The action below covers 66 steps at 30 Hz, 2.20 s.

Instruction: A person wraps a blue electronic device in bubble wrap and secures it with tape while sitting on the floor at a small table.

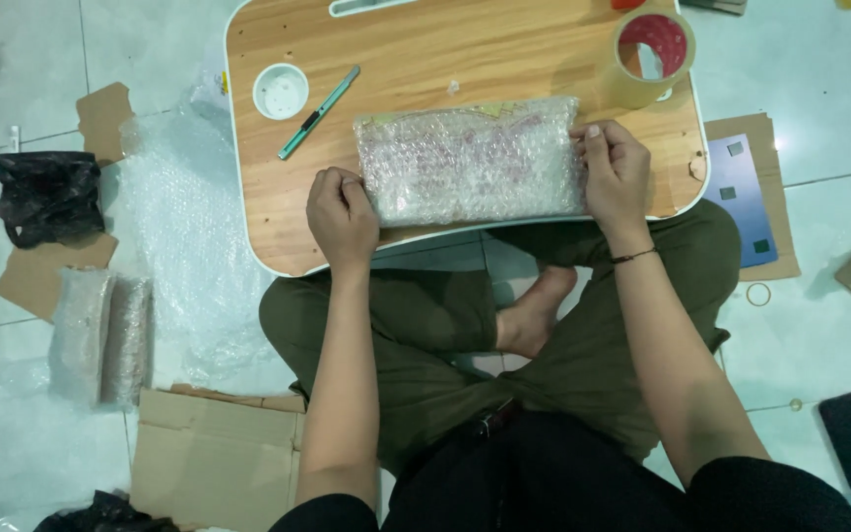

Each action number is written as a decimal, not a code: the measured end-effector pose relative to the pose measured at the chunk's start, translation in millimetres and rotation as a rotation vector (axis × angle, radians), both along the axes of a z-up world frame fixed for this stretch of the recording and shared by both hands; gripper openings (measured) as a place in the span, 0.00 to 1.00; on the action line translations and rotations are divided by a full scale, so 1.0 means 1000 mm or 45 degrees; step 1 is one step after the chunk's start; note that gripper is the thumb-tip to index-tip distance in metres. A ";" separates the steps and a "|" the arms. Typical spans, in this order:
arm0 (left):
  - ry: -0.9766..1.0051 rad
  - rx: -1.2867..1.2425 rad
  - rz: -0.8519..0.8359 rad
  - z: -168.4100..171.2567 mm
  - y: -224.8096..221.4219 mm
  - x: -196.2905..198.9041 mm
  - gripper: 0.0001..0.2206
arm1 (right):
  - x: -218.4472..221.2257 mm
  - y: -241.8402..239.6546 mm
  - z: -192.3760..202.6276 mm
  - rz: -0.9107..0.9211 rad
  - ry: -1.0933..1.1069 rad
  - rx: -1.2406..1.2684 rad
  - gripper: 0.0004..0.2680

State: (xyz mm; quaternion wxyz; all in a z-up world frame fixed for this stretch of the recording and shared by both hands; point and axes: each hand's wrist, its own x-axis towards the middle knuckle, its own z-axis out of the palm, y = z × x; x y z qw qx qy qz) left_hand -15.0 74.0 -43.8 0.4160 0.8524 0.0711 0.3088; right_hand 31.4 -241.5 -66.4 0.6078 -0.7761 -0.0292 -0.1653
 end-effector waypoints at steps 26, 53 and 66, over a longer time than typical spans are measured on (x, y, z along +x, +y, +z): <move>-0.090 -0.213 0.041 -0.007 0.010 0.012 0.11 | -0.003 0.005 0.010 0.054 -0.035 -0.039 0.06; 0.514 -0.190 0.304 -0.029 0.106 -0.044 0.17 | -0.024 -0.119 -0.029 -0.273 0.024 -0.420 0.10; 0.492 -0.263 0.375 -0.025 0.099 -0.089 0.16 | -0.060 -0.125 -0.036 -0.241 -0.039 -0.354 0.09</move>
